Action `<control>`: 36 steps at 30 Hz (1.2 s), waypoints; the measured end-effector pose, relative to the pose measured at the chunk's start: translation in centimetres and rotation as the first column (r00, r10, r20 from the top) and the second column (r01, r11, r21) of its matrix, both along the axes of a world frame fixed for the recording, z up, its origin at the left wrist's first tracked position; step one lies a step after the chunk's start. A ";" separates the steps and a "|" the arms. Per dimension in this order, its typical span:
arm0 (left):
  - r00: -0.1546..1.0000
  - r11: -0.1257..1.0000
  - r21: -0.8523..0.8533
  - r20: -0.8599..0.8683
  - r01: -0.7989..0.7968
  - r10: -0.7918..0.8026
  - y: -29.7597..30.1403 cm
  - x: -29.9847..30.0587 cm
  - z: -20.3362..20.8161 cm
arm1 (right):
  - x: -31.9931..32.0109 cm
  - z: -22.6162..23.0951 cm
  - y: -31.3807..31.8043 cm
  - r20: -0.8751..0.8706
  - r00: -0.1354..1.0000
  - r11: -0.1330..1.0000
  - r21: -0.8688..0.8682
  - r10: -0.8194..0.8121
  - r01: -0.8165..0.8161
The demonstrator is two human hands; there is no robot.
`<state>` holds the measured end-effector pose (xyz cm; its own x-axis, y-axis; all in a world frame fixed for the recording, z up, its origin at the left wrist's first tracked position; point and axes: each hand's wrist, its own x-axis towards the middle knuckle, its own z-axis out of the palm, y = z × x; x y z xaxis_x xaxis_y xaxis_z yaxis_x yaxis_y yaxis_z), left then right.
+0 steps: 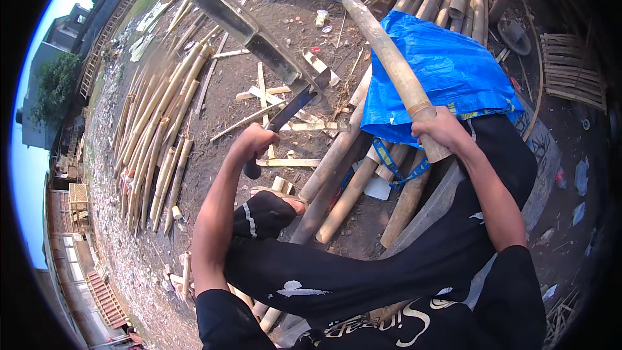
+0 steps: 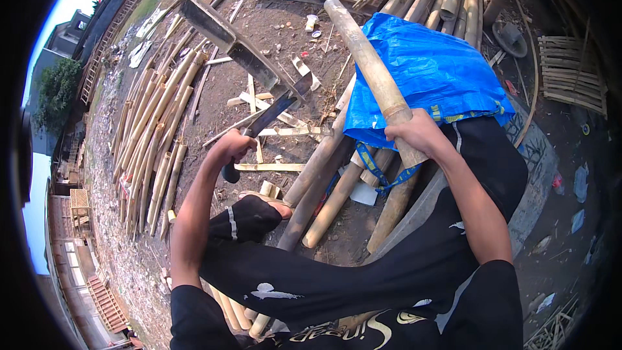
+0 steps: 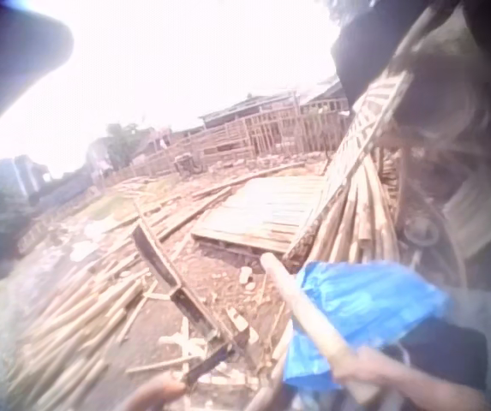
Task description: The person uses a machete to shave and carve pieces of bamboo while sitting in an outdoor area filled with bamboo poles.
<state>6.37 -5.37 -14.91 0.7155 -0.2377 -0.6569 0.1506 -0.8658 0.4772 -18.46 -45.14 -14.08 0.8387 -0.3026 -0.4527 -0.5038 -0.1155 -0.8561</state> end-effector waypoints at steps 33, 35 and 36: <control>0.905 0.999 0.003 0.424 -0.047 0.041 -6.1 -4.5 1.3 | 0.0 2.4 -2.4 0.075 0.978 0.980 0.065 -0.194 0.189; 0.909 1.000 0.006 0.417 -0.019 0.015 -7.5 -5.6 0.5 | -1.3 3.5 -4.0 0.159 0.946 0.955 0.131 -0.284 0.265; 0.910 0.999 0.040 0.415 0.006 -0.022 -8.0 -6.1 0.2 | -1.9 3.9 -4.7 0.178 0.936 0.948 0.148 -0.305 0.281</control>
